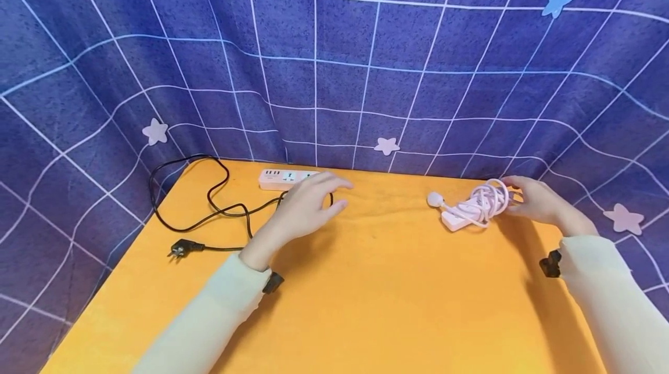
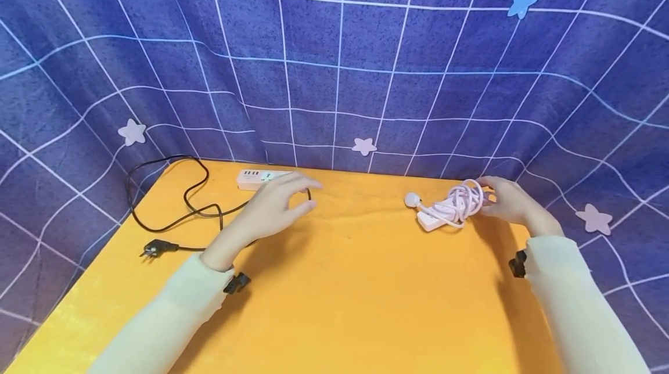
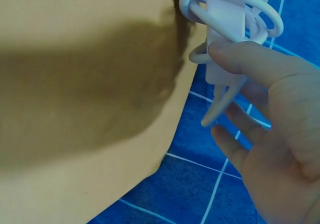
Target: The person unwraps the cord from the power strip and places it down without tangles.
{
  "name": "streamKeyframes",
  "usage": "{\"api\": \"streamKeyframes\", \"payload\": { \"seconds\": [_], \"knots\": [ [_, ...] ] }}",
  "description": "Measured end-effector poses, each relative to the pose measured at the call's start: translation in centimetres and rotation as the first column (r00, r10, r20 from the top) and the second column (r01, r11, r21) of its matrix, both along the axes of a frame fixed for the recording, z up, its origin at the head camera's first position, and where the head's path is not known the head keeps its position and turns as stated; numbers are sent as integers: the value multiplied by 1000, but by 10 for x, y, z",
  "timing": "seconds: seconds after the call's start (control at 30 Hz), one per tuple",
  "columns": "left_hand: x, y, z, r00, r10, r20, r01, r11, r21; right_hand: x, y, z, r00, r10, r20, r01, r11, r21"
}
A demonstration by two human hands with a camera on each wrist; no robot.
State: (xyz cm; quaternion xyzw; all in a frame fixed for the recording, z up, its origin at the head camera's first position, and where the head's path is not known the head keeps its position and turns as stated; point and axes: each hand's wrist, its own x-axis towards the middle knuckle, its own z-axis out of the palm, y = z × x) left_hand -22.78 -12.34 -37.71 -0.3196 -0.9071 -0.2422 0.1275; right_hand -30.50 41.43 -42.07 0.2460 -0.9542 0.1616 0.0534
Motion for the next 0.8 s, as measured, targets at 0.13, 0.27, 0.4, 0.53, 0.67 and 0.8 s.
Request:
{"api": "streamKeyframes", "payload": {
  "seconds": [0.13, 0.27, 0.4, 0.53, 0.67, 0.8],
  "knots": [
    [1, 3, -1, 1000, 10, 23, -10, 1000, 1, -4, 0, -4, 1000, -2, -7, 3, 1000, 27],
    [2, 4, 0, 999, 26, 44, -26, 1000, 2, -5, -2, -6, 1000, -9, 3, 8, 999, 46],
    [2, 3, -2, 999, 29, 41, -29, 1000, -3, -4, -1, -4, 998, -21, 56, 17, 998, 58],
    [1, 3, -4, 999, 24, 30, -23, 1000, -14, -2, 2, -1, 990, -44, 137, 37, 998, 59],
    [1, 3, -6, 999, 21, 29, -20, 1000, -20, 0, 5, 4, 981, -55, 188, 43, 997, 66],
    [1, 2, -7, 999, 28, 29, -28, 999, -21, -2, 6, 10, 977, -44, 208, 25, 995, 94]
  ]
}}
